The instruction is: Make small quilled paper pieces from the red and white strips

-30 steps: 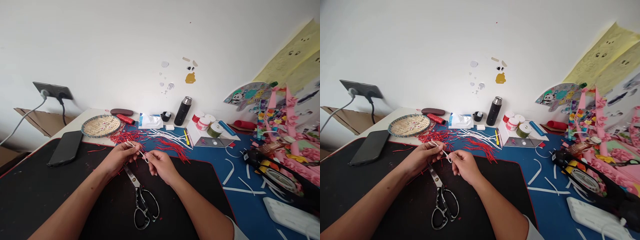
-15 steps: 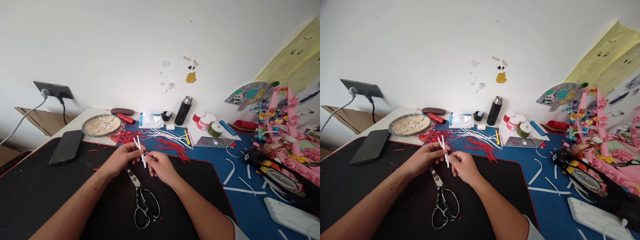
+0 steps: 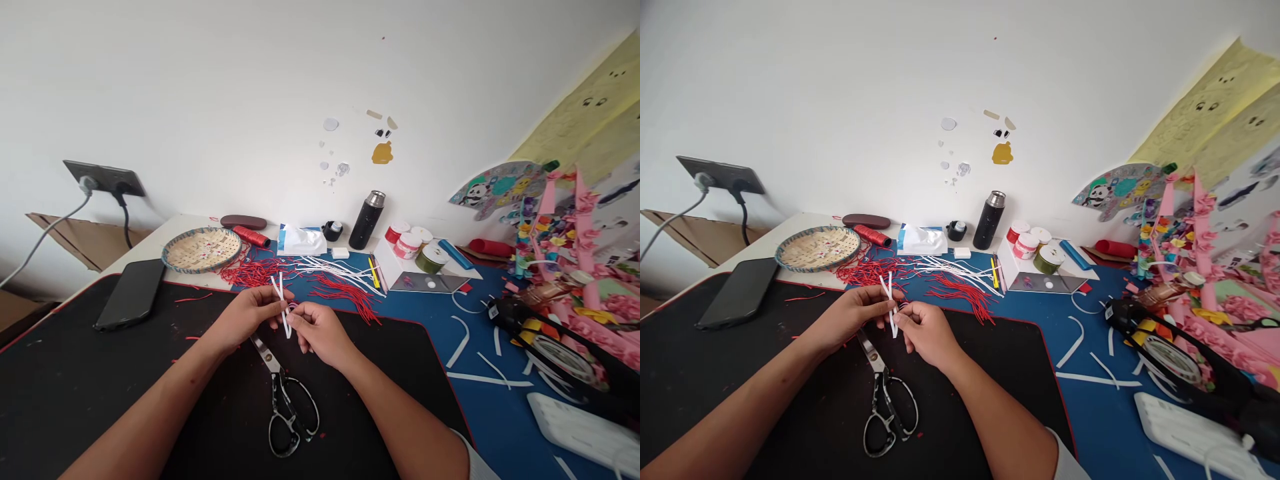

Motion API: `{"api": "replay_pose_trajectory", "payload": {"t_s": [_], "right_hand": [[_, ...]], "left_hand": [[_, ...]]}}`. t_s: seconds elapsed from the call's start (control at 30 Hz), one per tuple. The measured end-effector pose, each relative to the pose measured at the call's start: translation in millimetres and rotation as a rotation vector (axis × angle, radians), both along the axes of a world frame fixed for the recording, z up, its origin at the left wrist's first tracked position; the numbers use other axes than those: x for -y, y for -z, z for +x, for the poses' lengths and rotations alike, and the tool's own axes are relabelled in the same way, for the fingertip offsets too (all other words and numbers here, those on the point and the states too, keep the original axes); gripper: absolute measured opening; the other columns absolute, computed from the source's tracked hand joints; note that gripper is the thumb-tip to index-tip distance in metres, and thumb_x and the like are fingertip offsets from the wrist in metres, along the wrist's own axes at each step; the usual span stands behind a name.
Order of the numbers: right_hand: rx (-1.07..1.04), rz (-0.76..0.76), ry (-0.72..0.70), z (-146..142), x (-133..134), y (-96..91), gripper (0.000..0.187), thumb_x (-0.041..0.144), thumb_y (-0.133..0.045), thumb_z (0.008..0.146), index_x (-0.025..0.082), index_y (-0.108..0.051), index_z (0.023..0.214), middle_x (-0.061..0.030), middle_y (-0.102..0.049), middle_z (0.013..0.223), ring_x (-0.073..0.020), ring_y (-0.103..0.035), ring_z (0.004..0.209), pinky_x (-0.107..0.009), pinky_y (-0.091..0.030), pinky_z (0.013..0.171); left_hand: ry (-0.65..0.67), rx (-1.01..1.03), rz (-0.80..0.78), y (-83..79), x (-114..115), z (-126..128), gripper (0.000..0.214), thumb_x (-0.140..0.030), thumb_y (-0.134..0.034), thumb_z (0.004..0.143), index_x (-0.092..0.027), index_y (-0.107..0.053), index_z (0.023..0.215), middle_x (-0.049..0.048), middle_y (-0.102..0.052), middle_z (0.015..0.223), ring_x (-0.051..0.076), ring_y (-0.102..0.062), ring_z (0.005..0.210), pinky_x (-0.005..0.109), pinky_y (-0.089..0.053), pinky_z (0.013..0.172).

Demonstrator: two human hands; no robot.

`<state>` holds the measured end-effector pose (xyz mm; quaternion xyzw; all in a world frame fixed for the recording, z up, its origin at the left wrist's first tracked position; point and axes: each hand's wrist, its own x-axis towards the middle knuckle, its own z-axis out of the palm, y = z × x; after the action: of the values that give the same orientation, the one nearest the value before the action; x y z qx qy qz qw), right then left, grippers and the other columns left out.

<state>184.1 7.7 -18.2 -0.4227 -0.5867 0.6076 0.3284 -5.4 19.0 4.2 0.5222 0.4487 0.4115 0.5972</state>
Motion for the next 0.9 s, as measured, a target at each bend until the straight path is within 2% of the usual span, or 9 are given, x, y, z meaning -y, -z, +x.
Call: {"api": "replay_pose_trajectory", "payload": {"t_s": [0.37,0.7,0.9], "right_hand": [[-0.092,0.017,0.104,1.8,-1.1,-5.1,0.036,0.054,-0.068,0.089,0.019,-0.063,0.086,0.0082,-0.052,0.046,-0.0092,-0.045,0.037,-0.021,-0.031,0.039],[-0.028,0.01,0.015,1.5,0.5,-4.0,0.035,0.054,-0.07,0.09,0.02,-0.063,0.087,0.0091,-0.052,0.045,-0.0091,-0.044,0.037,-0.021,-0.032,0.041],[-0.036,0.008,-0.01,1.5,0.4,-3.1,0.032,0.05,-0.068,0.09,0.019,-0.063,0.088,0.0092,-0.052,0.045,-0.009,-0.044,0.037,-0.021,-0.032,0.042]], "left_hand": [[-0.055,0.147,-0.133,6.7,-1.9,-2.2,0.039,-0.037,-0.096,0.064,-0.017,-0.082,0.095,0.0046,-0.077,0.077,0.015,-0.066,0.064,0.023,-0.056,0.061],[-0.025,0.218,-0.135,4.3,0.1,1.1,0.037,-0.042,-0.097,0.066,-0.016,-0.082,0.087,0.0042,-0.075,0.073,0.014,-0.065,0.063,0.02,-0.054,0.057],[0.025,0.289,-0.14,1.1,1.8,0.9,0.04,-0.042,-0.096,0.068,-0.015,-0.083,0.095,0.0042,-0.072,0.069,0.014,-0.063,0.062,0.021,-0.052,0.056]]}}
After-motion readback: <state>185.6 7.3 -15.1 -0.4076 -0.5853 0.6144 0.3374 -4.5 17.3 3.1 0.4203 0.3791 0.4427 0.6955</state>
